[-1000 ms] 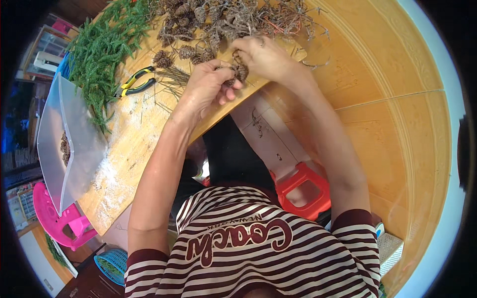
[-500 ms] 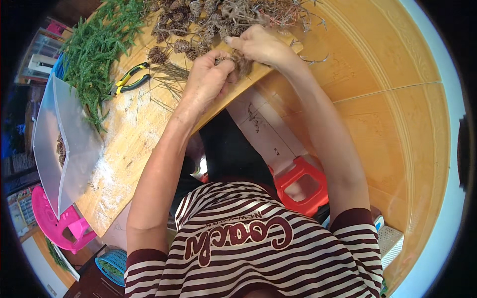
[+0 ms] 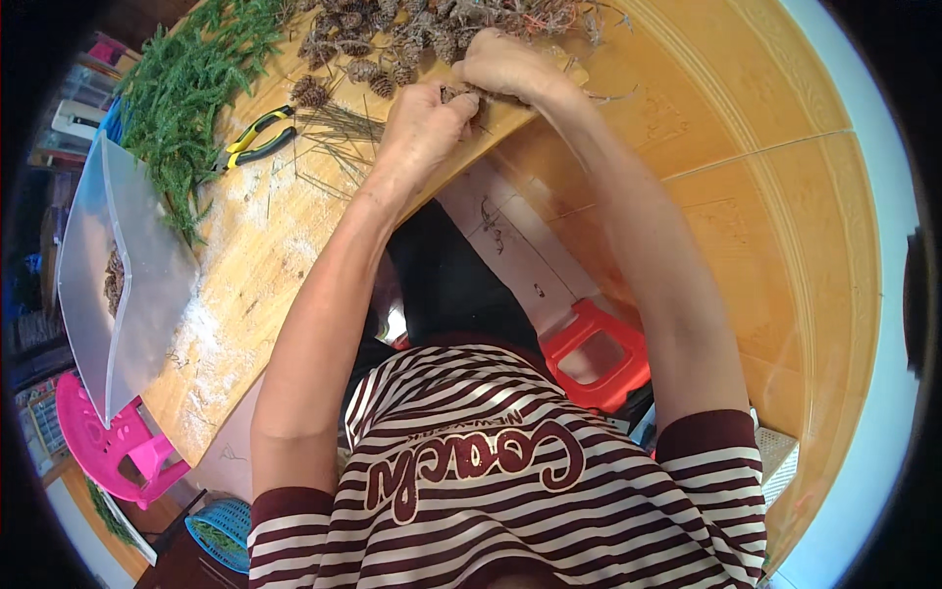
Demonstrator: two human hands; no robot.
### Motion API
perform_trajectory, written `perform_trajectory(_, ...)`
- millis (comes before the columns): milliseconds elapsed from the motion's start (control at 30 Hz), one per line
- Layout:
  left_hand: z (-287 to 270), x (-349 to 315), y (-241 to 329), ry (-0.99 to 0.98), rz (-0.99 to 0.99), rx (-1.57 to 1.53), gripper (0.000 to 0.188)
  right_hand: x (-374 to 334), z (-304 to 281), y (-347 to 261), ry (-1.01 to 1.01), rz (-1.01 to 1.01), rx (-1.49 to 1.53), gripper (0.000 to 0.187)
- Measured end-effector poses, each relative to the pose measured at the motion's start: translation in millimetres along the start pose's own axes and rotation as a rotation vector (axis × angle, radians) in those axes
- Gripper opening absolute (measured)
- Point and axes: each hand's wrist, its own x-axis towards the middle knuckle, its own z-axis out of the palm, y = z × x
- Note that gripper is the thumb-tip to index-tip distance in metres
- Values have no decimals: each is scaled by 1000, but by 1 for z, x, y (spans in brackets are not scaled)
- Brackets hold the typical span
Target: Sorting through a pile of dried herbs to separate specific parts by hand.
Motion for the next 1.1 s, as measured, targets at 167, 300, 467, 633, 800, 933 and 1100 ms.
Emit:
perform_trajectory(167, 5, -4, -7, 59, 26, 98, 25, -1, 20, -6, 267, 39, -150, 37)
perform_trajectory(300, 8, -9, -10, 51, -63, -42, 18, -8, 19, -10, 182, 61, -135, 40)
perform_trajectory(467, 5, -10, -9, 46, -132, -146, 19, -10, 19, -16, 188, 47, -149, 37)
perform_trajectory(633, 15, -39, 2, -17, -54, -29, 19, -7, 19, -14, 205, 59, -150, 31)
perform_trajectory(800, -4, -78, 34, -50, 28, 105, 21, 6, 16, -1, 260, 16, -79, 31)
perform_trajectory(933, -76, -113, 76, 295, 286, 433, 24, 8, 3, 21, 46, 34, 162, 33)
perform_trajectory(1100, -253, -183, 90, 801, 198, 689, 29, 0, 1, 8, 36, 44, 197, 33)
